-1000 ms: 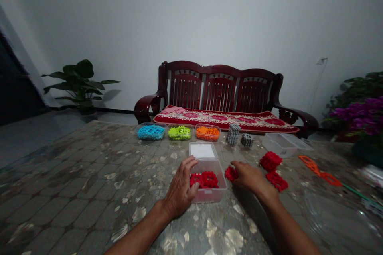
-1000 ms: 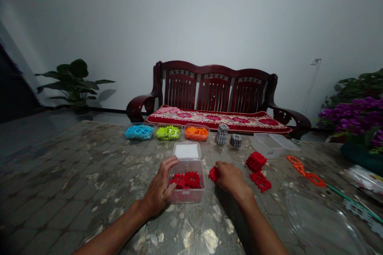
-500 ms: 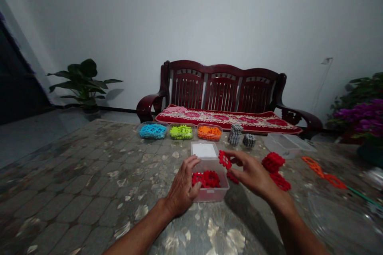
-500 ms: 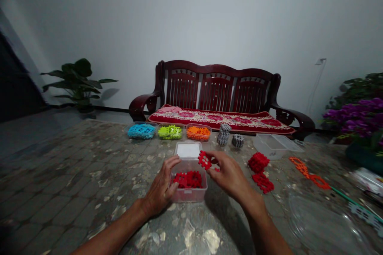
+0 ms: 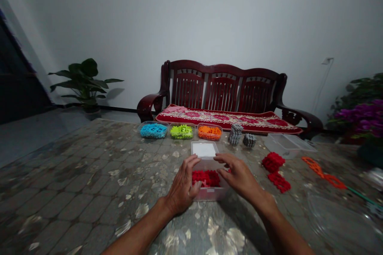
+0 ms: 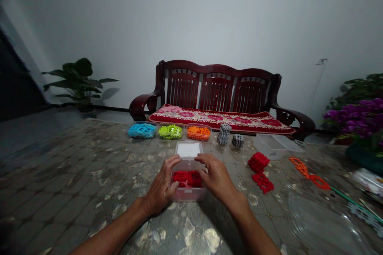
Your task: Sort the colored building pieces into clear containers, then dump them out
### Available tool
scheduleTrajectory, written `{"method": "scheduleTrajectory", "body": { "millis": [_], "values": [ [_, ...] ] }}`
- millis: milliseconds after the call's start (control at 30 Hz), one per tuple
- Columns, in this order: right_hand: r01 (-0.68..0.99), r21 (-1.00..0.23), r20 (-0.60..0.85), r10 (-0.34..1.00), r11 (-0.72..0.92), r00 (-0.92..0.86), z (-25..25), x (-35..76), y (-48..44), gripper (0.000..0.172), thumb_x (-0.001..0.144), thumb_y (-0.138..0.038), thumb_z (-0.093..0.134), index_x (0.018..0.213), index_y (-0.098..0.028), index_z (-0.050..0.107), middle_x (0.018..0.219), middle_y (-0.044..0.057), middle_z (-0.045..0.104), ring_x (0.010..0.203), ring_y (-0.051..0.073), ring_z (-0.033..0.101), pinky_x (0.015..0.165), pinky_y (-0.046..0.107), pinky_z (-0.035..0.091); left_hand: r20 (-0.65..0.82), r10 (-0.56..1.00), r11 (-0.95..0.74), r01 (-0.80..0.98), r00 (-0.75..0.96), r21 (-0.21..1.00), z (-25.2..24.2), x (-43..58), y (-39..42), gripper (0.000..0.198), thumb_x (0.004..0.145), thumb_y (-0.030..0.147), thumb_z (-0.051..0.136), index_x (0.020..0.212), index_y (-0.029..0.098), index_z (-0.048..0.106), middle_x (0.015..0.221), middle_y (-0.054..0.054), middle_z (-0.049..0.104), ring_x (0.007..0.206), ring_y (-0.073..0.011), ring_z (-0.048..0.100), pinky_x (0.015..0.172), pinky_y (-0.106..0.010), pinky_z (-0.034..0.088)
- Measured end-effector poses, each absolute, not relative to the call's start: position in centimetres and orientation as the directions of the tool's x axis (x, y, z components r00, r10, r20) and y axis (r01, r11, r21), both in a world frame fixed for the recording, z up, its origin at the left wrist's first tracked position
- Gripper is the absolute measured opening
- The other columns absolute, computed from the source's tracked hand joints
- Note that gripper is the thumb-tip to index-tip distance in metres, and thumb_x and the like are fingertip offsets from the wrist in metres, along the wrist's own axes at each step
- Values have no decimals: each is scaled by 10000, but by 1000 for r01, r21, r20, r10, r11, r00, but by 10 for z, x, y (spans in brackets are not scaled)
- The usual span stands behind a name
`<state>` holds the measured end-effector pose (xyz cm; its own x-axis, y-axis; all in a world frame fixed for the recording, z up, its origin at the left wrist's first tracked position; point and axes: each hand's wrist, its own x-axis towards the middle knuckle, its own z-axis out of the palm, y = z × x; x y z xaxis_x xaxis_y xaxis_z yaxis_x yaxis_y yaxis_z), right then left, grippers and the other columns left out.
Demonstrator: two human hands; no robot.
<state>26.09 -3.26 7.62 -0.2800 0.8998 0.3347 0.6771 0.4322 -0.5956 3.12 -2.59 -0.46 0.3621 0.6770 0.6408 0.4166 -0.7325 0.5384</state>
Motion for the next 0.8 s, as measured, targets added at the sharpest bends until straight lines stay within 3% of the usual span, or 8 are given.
{"method": "scheduleTrajectory", "body": {
  "millis": [133, 300, 433, 633, 800],
  "values": [
    [797, -518, 311, 936, 311, -163, 79, 287, -24, 361, 861, -219, 538, 1183, -195, 699, 1153, 98, 740, 1012, 230, 697, 920, 381, 531, 634, 689, -721, 417, 350, 553, -6, 31, -25, 558, 915, 257, 478, 1456, 209, 350, 1474, -164, 418, 1398, -320, 427, 1156, -554, 371],
    [933, -357, -9, 998, 51, -59, 73, 308, -18, 543, 822, -237, 601, 1360, -164, 602, 1350, 143, 664, 1184, 284, 648, 988, 386, 473, 640, 680, -730, 407, 357, 549, -6, 31, -24, 555, 925, 264, 476, 1462, 213, 344, 1473, -163, 421, 1398, -318, 426, 1152, -552, 375],
    [975, -222, -156, 987, 11, -47, 65, 306, -18, 678, 758, -246, 675, 1421, -189, 552, 1390, 146, 635, 1261, 316, 597, 979, 362, 448, 647, 676, -733, 405, 352, 546, -5, 31, -25, 542, 930, 274, 477, 1456, 219, 360, 1469, -155, 431, 1391, -312, 434, 1149, -539, 383],
    [996, -89, -144, 989, 21, -33, 55, 302, -18, 590, 796, -149, 576, 1384, -186, 573, 1310, 167, 670, 1171, 289, 648, 892, 324, 442, 642, 677, -732, 418, 360, 538, -6, 30, -25, 536, 941, 275, 461, 1460, 211, 344, 1475, -162, 416, 1396, -309, 423, 1152, -545, 374],
    [991, -132, -56, 998, 5, -12, 52, 306, -15, 590, 767, -151, 598, 1356, -126, 588, 1203, 199, 709, 1102, 310, 673, 868, 345, 471, 635, 679, -731, 416, 367, 541, -7, 30, -24, 531, 943, 287, 467, 1456, 208, 353, 1480, -164, 412, 1402, -313, 418, 1153, -541, 373]
  ]
}}
